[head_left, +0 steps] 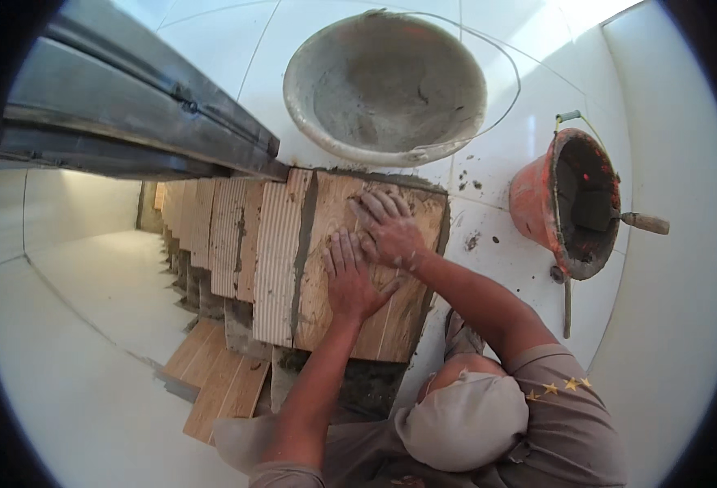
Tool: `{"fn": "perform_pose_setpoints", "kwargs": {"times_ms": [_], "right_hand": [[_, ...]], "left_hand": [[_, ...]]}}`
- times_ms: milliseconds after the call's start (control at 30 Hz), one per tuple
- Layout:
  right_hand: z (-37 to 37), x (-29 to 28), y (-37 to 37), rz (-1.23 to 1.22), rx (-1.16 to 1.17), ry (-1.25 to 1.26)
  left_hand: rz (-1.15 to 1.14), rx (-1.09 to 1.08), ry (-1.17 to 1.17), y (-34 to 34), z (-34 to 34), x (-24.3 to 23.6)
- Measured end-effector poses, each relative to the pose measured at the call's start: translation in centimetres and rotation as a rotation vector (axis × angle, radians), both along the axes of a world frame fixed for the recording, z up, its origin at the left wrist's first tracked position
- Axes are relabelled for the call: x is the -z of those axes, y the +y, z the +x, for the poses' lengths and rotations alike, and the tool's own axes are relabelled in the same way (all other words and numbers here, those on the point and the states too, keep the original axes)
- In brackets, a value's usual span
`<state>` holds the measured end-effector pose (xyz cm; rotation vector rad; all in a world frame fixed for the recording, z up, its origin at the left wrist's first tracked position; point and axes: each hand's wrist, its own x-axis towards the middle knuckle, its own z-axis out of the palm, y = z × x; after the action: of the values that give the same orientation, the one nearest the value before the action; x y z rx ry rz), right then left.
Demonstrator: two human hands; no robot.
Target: Applying mortar and positioning wooden tiles onto a concrete staircase.
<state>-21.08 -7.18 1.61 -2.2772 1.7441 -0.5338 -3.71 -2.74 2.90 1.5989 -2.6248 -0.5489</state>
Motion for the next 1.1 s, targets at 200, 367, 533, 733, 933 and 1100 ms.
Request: {"fn": "perform_pose_setpoints", "kwargs": {"times_ms": [200, 367, 533, 733, 933, 1100], "right_hand": [[0.5, 0.1, -0.2, 0.018, -0.009, -0.017], [0.4, 0.0, -0.3, -0.041, -0.020, 0.003], [0.7, 0.2, -0.1, -0.101, 0.016, 0.023], [2.1, -1.9, -4.8, 0.021, -0.115, 0.130], [3.8, -0.4, -11.2, -0.170, -0.196, 0.373], [3.3, -0.4, -11.5, 0.077, -0.249, 0.435]], "left_hand": [[-0.015, -0.029, 0.061, -0.1, 0.4, 0.4], [-0.035, -0.028, 0.044, 0.0, 0.2, 0.5], [-0.064, -0.041, 0.119, -0.2, 0.2, 0.8], [-0.075, -0.064, 0.195, 0.6, 1.2, 0.7], [-0.056, -0.032, 0.135, 0.4, 0.2, 0.8], [-0.031, -0.041, 0.098, 0.6, 0.7, 1.3]]}}
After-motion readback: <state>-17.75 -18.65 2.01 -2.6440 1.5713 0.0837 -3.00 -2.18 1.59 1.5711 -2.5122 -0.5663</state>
